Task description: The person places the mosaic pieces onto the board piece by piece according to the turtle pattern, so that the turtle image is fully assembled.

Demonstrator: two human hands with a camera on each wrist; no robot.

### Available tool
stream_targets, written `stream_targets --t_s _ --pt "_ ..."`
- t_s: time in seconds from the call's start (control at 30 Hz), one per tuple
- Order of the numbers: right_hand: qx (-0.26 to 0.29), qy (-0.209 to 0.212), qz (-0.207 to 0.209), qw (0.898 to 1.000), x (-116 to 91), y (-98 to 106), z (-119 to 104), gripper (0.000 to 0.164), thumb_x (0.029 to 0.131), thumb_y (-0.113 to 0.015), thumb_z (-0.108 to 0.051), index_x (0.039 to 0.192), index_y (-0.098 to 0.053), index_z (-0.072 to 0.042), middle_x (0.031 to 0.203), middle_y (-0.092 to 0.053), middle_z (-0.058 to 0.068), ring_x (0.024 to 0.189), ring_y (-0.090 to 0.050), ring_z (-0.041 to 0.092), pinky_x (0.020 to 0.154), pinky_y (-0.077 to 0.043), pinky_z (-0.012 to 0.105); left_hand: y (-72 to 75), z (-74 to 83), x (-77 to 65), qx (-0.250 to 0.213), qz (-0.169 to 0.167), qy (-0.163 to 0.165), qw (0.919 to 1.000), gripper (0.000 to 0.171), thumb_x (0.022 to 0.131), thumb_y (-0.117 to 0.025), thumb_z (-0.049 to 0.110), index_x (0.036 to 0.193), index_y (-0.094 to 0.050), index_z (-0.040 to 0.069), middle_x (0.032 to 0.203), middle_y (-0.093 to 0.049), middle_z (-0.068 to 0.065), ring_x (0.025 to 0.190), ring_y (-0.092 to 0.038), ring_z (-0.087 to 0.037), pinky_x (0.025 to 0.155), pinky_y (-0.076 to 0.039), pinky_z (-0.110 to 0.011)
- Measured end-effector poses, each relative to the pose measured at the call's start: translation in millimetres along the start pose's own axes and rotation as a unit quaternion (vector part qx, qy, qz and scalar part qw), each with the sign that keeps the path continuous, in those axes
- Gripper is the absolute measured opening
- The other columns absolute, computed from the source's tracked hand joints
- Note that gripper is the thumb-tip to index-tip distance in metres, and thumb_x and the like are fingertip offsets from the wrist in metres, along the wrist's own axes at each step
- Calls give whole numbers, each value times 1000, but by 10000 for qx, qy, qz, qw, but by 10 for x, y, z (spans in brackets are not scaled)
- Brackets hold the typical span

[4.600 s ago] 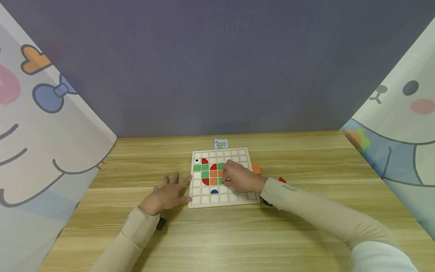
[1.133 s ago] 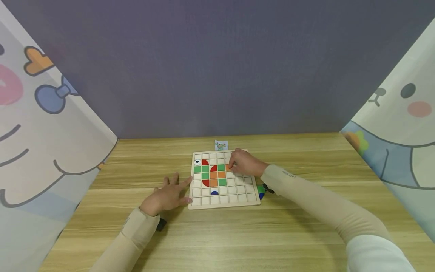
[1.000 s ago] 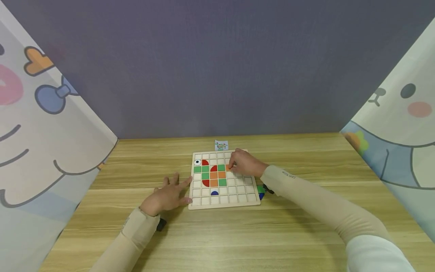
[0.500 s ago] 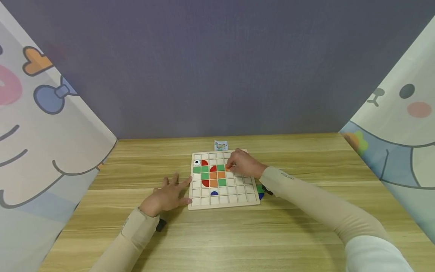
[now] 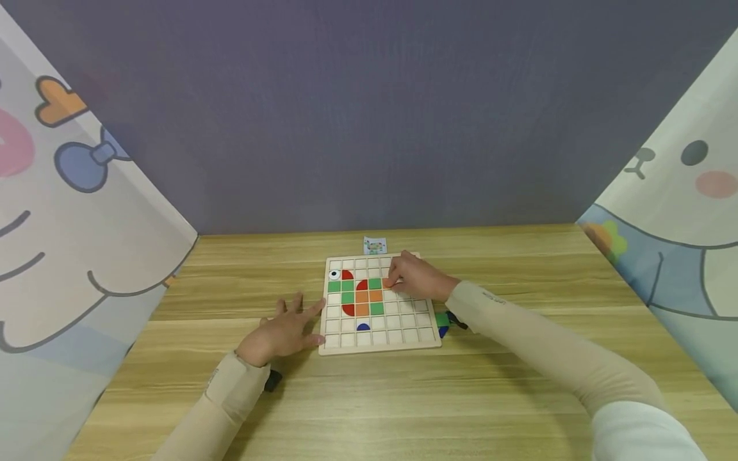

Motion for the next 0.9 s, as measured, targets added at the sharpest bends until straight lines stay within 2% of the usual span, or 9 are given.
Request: stream_targets --t_s 0.2,0.3,0.43,0.57,0.7,0.9 --pt "-164 464 -54 9988 -122 -3 78 21 89 -67 -9 109 -72 -8 110 -63 4 103 -55 20 109 -21 46 -4 12 -24 -111 4 4 9999 78 88 -59 51 152 -22 26 152 -9 -29 131 -9 -60 84 -22 -79" --pt "-62 318 79 9994 -236 53 131 26 90 -66 -11 115 -69 -7 121 -60 7 113 -51 22 105 -29 45 -10 16 -29 -115 19 8 9999 77 88 -59 51 152 -23 26 152 -9 -29 131 -9 -60 84 -22 -79" --pt "113 0 258 9996 -448 215 236 31 89 -68 -12 119 -66 -5 127 -56 10 116 -45 24 94 -41 42 8 26 -29 -93 1 27 10000 77 89 -58 50 152 -22 26 152 -8 -29 131 -9 -59 85 -22 -78" --pt "10 -97 263 9996 -679 322 346 33 88 -68 -13 120 -66 -5 129 -55 12 115 -46 25 92 -42 43 27 26 -32 -58 0 -15 10000 76 89 -58 50 152 -22 25 152 -9 -30 131 -9 -60 84 -23 -78" --pt "18 -92 129 9999 -869 325 419 35 87 -70 -15 120 -66 -7 130 -55 12 116 -46 26 91 -43 45 33 17 -36 -72 8 -29 10000 76 89 -58 50 152 -23 25 151 -10 -30 130 -10 -61 84 -23 -79" --pt "169 -14 38 9998 -982 272 496 30 87 -71 -15 115 -69 -6 128 -56 13 113 -45 27 87 -44 45 28 9 -29 -17 29 -57 10000 76 89 -58 50 152 -23 25 151 -11 -30 130 -11 -60 83 -24 -78"
Point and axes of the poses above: each hand's wrist, its own x-axis towards the middle knuckle, its own y-axis out of the back of the hand, z = x × y, the point moved 1 cm from there along x, towards the middle knuckle
